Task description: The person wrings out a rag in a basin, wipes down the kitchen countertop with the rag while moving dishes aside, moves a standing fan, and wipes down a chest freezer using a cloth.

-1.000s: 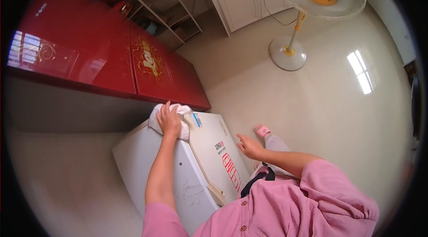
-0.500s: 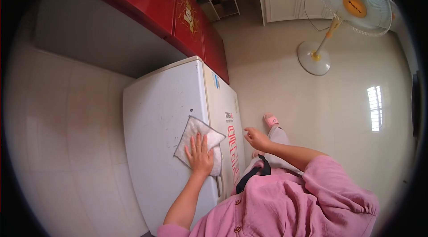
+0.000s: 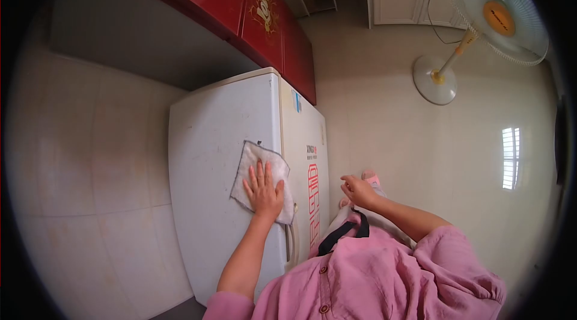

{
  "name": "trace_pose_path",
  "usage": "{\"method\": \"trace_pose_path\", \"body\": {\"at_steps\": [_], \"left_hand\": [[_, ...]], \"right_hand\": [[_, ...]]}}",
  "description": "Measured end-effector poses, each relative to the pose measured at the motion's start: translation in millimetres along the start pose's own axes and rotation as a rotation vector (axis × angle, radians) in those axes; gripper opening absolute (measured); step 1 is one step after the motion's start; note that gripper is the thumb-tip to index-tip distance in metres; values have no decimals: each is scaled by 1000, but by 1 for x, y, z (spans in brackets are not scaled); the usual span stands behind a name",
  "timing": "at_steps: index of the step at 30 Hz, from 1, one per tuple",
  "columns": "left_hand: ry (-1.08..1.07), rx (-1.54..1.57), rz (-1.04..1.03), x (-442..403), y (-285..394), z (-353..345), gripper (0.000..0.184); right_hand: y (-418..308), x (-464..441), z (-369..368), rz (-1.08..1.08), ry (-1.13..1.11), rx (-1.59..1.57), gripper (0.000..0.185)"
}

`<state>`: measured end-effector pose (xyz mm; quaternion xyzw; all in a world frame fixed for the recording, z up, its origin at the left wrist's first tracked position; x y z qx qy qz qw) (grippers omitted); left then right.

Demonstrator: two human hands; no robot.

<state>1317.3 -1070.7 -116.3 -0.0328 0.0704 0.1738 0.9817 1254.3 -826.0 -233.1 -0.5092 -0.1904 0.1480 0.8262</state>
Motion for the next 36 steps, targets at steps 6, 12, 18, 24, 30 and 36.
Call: {"method": "trace_pose_path", "body": {"at_steps": [6, 12, 18, 24, 30, 36], "left_hand": [[-41, -15, -70, -85, -8, -4, 65], [55, -42, 188, -154, -31, -23, 62], [47, -90, 141, -91, -13, -10, 60], [61, -68, 73, 30, 5, 5, 61], [48, -22, 69, 112, 8, 11, 61], [108, 0, 60, 127, 6, 6, 52]], "right_hand": [[7, -30, 23, -22, -20, 81, 27], [27, -21, 17, 109, -144, 261, 27], [-19, -12, 14, 57, -105, 158, 27], [-42, 23, -33, 134, -79, 60, 28], [-23, 87, -68, 148, -189, 100, 30], [20, 137, -68, -56, -253, 82, 33]]}}
Point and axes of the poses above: each hand's wrist, its own x-axis away from the middle knuckle, its own z-axis out of the back of the hand, y = z × x, the point moved 6 cm from there along -x, towards the middle knuckle, and after that the axes turned 13 degrees about y, right-handed, at the moved point
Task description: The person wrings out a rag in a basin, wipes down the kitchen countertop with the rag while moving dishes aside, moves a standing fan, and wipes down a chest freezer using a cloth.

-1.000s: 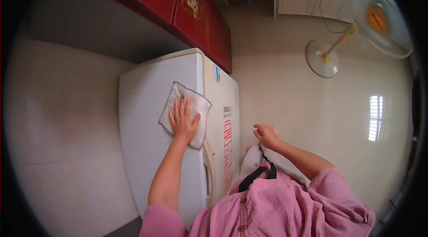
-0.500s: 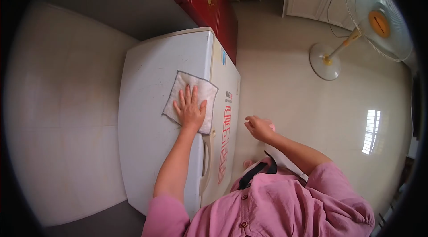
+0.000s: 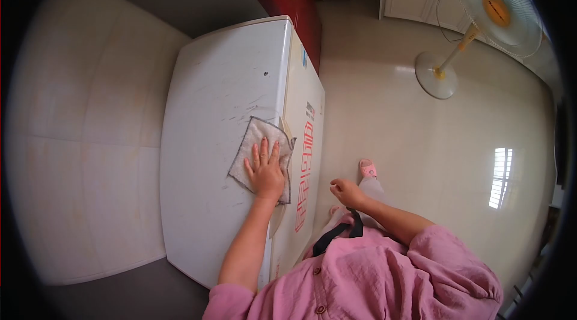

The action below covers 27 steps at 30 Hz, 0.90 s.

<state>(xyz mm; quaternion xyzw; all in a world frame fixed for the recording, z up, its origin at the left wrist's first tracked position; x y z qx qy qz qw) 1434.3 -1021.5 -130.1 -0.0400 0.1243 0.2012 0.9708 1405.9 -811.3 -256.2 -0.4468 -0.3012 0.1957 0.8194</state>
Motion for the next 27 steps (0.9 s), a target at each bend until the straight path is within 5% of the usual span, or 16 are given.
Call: {"method": "trace_pose_path", "body": {"at_steps": [13, 27], "left_hand": [[-57, -110, -115, -64, 13, -9, 50], [-120, -14, -40, 40, 23, 19, 52]], "right_hand": [[-6, -44, 49, 22, 151, 4, 30], [-27, 12, -32, 50, -209, 18, 28]]}}
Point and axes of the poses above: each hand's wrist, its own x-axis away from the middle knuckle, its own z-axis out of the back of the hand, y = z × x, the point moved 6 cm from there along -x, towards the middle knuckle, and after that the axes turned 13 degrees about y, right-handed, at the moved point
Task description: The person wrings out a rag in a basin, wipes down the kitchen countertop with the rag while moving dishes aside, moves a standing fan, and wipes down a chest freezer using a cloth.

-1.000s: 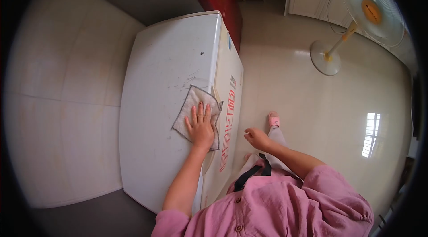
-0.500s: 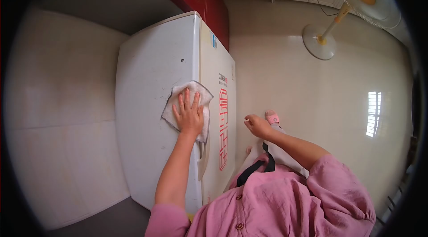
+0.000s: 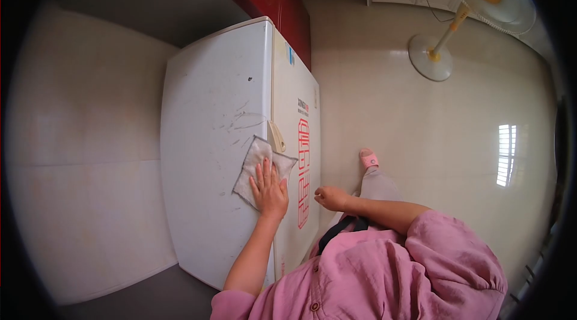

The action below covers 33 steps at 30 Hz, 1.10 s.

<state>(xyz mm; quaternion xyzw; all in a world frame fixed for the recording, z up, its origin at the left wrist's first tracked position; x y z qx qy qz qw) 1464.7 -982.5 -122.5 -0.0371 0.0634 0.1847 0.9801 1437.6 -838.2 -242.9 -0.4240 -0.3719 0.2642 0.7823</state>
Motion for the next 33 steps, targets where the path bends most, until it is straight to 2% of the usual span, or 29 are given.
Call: {"method": "trace_pose_path", "body": {"at_steps": [4, 5, 7, 11, 14, 20, 23, 27, 32, 33], "left_hand": [[-78, 67, -27, 41, 6, -8, 55], [-75, 65, -36, 42, 5, -9, 55], [-107, 11, -206, 46, 11, -15, 58], [-70, 80, -252, 21, 20, -8, 62], [-38, 91, -176, -22, 29, -12, 59], [100, 45, -306, -77, 30, -31, 42], [36, 45, -318, -105, 33, -34, 36], [-25, 46, -313, -107, 34, -35, 34], [30, 106, -334, -56, 37, -25, 31], [27, 118, -327, -44, 38, -21, 31]], "right_hand": [[1, -7, 16, 24, 43, -4, 29], [0, -7, 27, -23, 64, -50, 29], [11, -13, 37, -75, 84, -104, 29], [34, -24, 49, -66, 135, -51, 29], [31, -27, 61, -81, 153, -14, 29], [27, -23, 60, -64, 166, -4, 30], [36, -16, 54, -85, 159, -24, 30], [45, -9, 58, -95, 140, 10, 31], [36, -6, 51, -69, 158, 23, 30], [28, -7, 48, -87, 120, -37, 35]]}}
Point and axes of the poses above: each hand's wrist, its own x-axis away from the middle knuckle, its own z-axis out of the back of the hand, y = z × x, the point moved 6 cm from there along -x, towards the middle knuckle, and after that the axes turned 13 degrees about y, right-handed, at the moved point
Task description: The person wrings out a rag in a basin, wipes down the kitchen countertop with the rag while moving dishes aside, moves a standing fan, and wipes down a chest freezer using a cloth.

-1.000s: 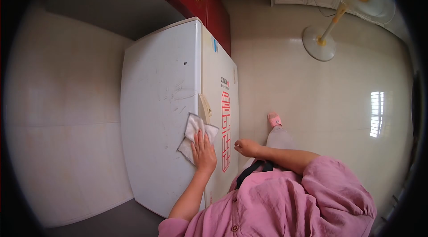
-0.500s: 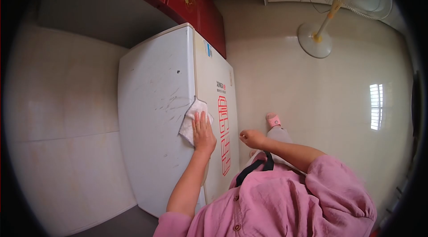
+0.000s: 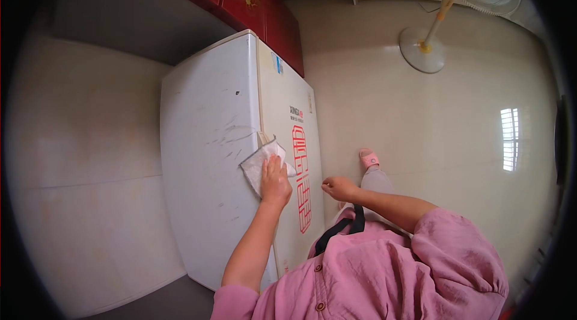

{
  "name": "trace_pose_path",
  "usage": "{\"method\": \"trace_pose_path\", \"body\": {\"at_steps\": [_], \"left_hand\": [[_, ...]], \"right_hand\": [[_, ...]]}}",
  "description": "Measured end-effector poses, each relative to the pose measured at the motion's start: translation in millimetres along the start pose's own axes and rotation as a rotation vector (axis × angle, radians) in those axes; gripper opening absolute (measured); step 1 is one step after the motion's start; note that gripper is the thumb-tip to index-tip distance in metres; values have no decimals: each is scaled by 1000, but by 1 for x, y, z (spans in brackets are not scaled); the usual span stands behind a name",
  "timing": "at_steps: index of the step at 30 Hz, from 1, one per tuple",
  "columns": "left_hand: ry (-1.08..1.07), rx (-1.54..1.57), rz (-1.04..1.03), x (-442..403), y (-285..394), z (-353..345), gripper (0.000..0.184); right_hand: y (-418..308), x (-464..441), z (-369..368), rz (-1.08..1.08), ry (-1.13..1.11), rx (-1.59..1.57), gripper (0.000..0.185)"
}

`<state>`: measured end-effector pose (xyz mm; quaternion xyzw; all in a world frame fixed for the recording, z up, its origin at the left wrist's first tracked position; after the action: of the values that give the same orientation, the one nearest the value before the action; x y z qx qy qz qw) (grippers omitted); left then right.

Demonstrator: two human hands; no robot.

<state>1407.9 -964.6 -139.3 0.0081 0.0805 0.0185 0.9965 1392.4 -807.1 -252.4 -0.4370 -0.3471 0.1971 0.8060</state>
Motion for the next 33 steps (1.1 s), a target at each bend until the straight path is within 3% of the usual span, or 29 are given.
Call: {"method": "trace_pose_path", "body": {"at_steps": [2, 4, 6, 7, 9, 10, 11, 13, 14, 15, 17, 21, 23, 24, 27, 33], "left_hand": [[-23, 47, 36, 24, 12, 8, 33], [-49, 100, 68, 39, 23, 12, 35], [-67, 452, 412, 50, 21, 12, 44], [-79, 451, 409, 50, 31, 14, 44], [221, 1429, 1142, 49, 39, 17, 47], [244, 1624, 1241, 47, 45, 13, 47], [233, 1624, 1242, 47, 43, 18, 47], [-128, 1097, 685, 36, 43, 37, 45], [-19, 875, 531, 37, 30, 41, 45], [-24, 870, 535, 37, 11, 40, 45], [110, 281, 273, 22, -19, 56, 53], [176, -52, 319, 3, -36, 48, 58], [36, -103, 389, 9, -55, 30, 62], [30, -102, 384, 12, -59, 24, 62], [59, -92, 359, 14, -65, 18, 64], [31, -133, 349, 12, -62, 19, 63]], "right_hand": [[-17, 1, -7, -22, -33, -64, 40], [-44, 1, -18, -58, -72, -409, 57], [-75, -2, -22, 41, -40, -725, 72], [-84, 0, -26, 33, -38, -734, 72], [-105, 6, -27, -179, -147, -1214, 75], [-95, -4, -43, -268, -100, -1293, 65], [-92, -4, -42, -274, -93, -1298, 65], [-85, -2, -35, -333, -81, -1330, 52], [-73, -7, -40, -412, -22, -1307, 43], [-65, -8, -39, -487, 18, -1269, 41], [-60, -16, -28, -479, 173, -1251, 42], [-81, -47, -15, -262, 324, -1019, 45], [-115, -57, -4, 266, 548, -628, 45], [-122, -58, -13, 259, 435, -461, 42], [-135, -51, -25, 236, 490, -307, 41], [-136, -69, -21, 239, 517, -341, 37]]}}
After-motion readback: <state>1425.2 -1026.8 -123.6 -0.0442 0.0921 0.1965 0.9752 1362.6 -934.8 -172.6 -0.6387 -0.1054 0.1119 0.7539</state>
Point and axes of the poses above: each hand's wrist, its own x-axis away from the middle knuckle, its own z-axis out of the back of the hand, y = z × x, the point moved 6 cm from there along -x, towards the middle knuckle, and after that the axes turned 13 degrees about y, right-handed, at the moved point
